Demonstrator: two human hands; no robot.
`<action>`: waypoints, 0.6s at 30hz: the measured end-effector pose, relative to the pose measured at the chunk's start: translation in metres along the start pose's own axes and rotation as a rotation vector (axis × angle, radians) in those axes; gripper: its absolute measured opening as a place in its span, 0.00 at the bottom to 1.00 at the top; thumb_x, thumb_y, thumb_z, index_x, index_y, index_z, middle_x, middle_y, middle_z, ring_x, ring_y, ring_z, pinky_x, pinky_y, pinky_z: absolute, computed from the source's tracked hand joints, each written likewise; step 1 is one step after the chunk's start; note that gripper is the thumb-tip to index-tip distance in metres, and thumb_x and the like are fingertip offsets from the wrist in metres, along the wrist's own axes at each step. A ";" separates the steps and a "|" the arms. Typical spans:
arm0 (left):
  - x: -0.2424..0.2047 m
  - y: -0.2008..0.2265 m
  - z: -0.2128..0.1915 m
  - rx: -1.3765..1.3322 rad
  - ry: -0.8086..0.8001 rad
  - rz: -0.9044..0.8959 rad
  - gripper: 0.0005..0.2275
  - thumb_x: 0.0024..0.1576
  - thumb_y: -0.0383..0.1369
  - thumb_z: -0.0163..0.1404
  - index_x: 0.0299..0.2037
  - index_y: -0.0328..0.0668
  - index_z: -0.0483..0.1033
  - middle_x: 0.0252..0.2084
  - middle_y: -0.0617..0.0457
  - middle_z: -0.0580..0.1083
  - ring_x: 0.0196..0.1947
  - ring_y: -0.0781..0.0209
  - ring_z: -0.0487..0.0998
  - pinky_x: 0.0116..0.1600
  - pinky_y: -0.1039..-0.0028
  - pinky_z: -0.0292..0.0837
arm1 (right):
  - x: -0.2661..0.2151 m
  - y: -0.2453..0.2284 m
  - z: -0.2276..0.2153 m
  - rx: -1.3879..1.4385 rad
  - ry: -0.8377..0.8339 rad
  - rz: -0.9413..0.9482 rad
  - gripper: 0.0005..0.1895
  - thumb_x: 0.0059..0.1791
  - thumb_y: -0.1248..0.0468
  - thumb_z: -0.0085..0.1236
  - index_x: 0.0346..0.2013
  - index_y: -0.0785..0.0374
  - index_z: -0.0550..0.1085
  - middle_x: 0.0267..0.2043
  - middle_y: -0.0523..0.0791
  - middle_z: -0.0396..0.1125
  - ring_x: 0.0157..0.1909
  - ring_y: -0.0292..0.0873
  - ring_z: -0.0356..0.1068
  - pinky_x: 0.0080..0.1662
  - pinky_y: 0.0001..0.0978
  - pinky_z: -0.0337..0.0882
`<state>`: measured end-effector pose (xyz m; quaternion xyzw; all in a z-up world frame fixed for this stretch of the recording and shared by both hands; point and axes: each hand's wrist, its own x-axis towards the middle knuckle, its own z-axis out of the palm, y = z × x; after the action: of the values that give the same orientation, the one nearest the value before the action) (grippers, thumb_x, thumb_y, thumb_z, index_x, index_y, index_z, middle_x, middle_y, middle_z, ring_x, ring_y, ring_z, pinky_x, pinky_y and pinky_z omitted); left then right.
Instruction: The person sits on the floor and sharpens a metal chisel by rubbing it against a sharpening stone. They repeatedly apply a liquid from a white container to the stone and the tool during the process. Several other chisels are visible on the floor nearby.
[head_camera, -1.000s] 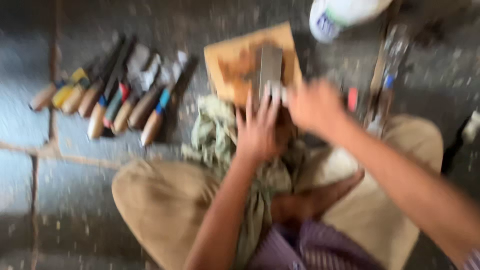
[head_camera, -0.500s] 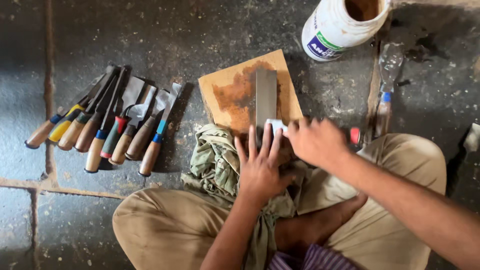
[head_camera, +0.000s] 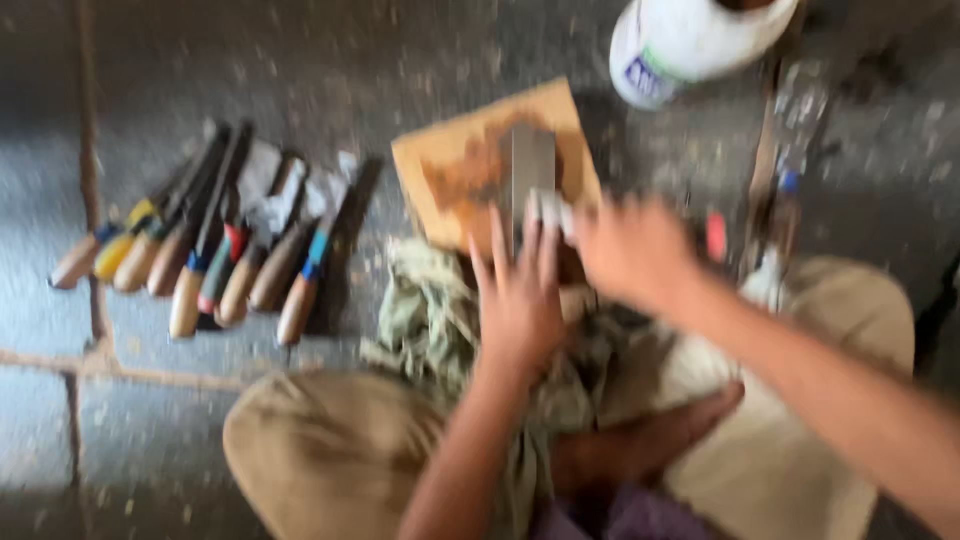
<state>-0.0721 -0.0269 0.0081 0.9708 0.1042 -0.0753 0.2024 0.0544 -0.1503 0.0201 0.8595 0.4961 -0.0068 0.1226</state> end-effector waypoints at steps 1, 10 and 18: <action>0.027 -0.011 0.002 0.044 -0.021 -0.013 0.53 0.36 0.47 0.63 0.75 0.47 0.47 0.78 0.49 0.49 0.76 0.32 0.44 0.73 0.34 0.35 | 0.022 0.010 0.007 0.037 0.067 0.030 0.10 0.50 0.58 0.46 0.35 0.55 0.76 0.31 0.47 0.73 0.26 0.49 0.75 0.28 0.44 0.72; -0.026 -0.002 -0.012 -0.132 -0.225 -0.008 0.41 0.48 0.52 0.60 0.71 0.55 0.52 0.79 0.50 0.47 0.78 0.36 0.39 0.73 0.33 0.32 | -0.027 -0.011 -0.004 -0.012 0.047 -0.075 0.16 0.50 0.56 0.46 0.42 0.62 0.76 0.31 0.50 0.73 0.21 0.45 0.72 0.21 0.38 0.68; 0.070 -0.017 -0.020 -0.160 -0.030 -0.122 0.47 0.45 0.39 0.58 0.76 0.47 0.42 0.79 0.54 0.45 0.78 0.36 0.38 0.73 0.32 0.31 | 0.062 0.022 0.010 0.083 -0.125 0.119 0.15 0.60 0.57 0.43 0.37 0.57 0.76 0.30 0.49 0.72 0.29 0.48 0.74 0.29 0.42 0.69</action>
<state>-0.0059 0.0084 0.0066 0.9421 0.1661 -0.0934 0.2761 0.1063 -0.1104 0.0064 0.8897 0.4349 -0.0738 0.1180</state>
